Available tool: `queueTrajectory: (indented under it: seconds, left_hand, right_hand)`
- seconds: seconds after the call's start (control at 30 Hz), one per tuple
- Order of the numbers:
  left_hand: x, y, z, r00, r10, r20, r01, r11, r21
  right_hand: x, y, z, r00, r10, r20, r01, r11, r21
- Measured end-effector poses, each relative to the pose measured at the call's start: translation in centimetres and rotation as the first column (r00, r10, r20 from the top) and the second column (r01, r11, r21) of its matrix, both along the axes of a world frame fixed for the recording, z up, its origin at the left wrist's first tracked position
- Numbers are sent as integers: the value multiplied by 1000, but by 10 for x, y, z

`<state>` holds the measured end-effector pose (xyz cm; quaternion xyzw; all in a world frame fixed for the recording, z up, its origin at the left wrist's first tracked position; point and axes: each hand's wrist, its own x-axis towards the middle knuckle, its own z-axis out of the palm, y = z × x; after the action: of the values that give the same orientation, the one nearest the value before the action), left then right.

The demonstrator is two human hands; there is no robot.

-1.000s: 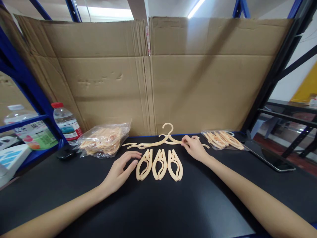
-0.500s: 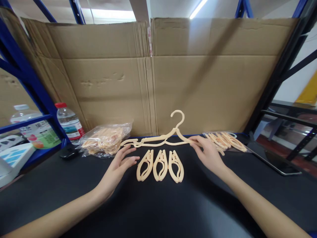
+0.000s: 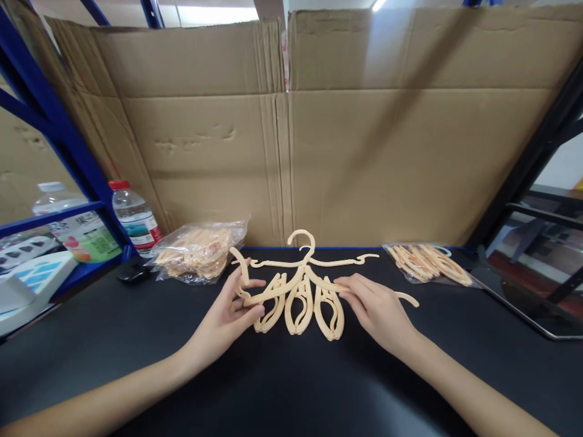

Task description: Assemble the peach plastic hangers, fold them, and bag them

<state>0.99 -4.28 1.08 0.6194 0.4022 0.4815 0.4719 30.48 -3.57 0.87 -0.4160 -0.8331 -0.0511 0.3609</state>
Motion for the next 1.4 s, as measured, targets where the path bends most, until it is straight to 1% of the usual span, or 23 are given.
queueTrajectory:
  seconds: [0.07, 0.13, 0.2, 0.27, 0.3, 0.37, 0.47, 0.57, 0.63, 0.73, 0.97, 1.2, 1.4]
  left_hand:
    - [-1, 1, -2, 999, -26, -19, 27, 999, 36]
    - [-3, 2, -2, 998, -27, -60, 31, 997, 71]
    - [-5, 3, 0, 993, -19, -114, 30, 995, 97]
    - [-7, 3, 4, 988, -5, -152, 22, 994, 110]
    - [-7, 3, 6, 987, 8, -159, 10, 994, 112]
    - [-7, 3, 8, 988, 43, -152, -27, 994, 103]
    - [-6, 1, 10, 988, 104, -115, -94, 991, 92]
    - [-5, -1, 11, 983, 145, -113, -135, 986, 98]
    - [-4, -2, 11, 980, 160, -119, -148, 984, 102]
    - [-4, -3, 12, 976, 178, -128, -164, 980, 108]
    - [-3, -3, 9, 983, 157, -100, -148, 985, 90]
    - [-3, -4, 9, 988, 130, -78, -126, 990, 64]
    - [-3, -4, 7, 989, 112, -96, -106, 992, 70]
  right_hand:
    - [-1, -1, 0, 1000, 29, 6, -29, 1000, 7]
    - [-1, 0, 0, 997, 75, 23, -76, 997, 12]
    - [1, 1, 0, 991, 118, 64, -120, 992, 29]
    - [3, 2, 3, 987, 114, 115, -123, 990, 71]
    - [5, 2, 4, 986, 84, 142, -100, 989, 109]
    - [8, 2, 8, 981, -28, 190, -13, 978, 209]
    - [10, -2, 13, 953, -210, 219, 125, 929, 347]
    - [9, -6, 15, 933, -298, 203, 179, 872, 456]
    - [8, -8, 15, 919, -338, 203, 197, 840, 506]
    - [6, -8, 15, 906, -376, 195, 241, 836, 493]
    - [5, -5, 13, 931, -334, 149, 239, 865, 441]
    - [5, -4, 9, 911, -397, 109, 319, 849, 422]
    - [4, -4, 11, 925, -374, 71, 319, 864, 390]
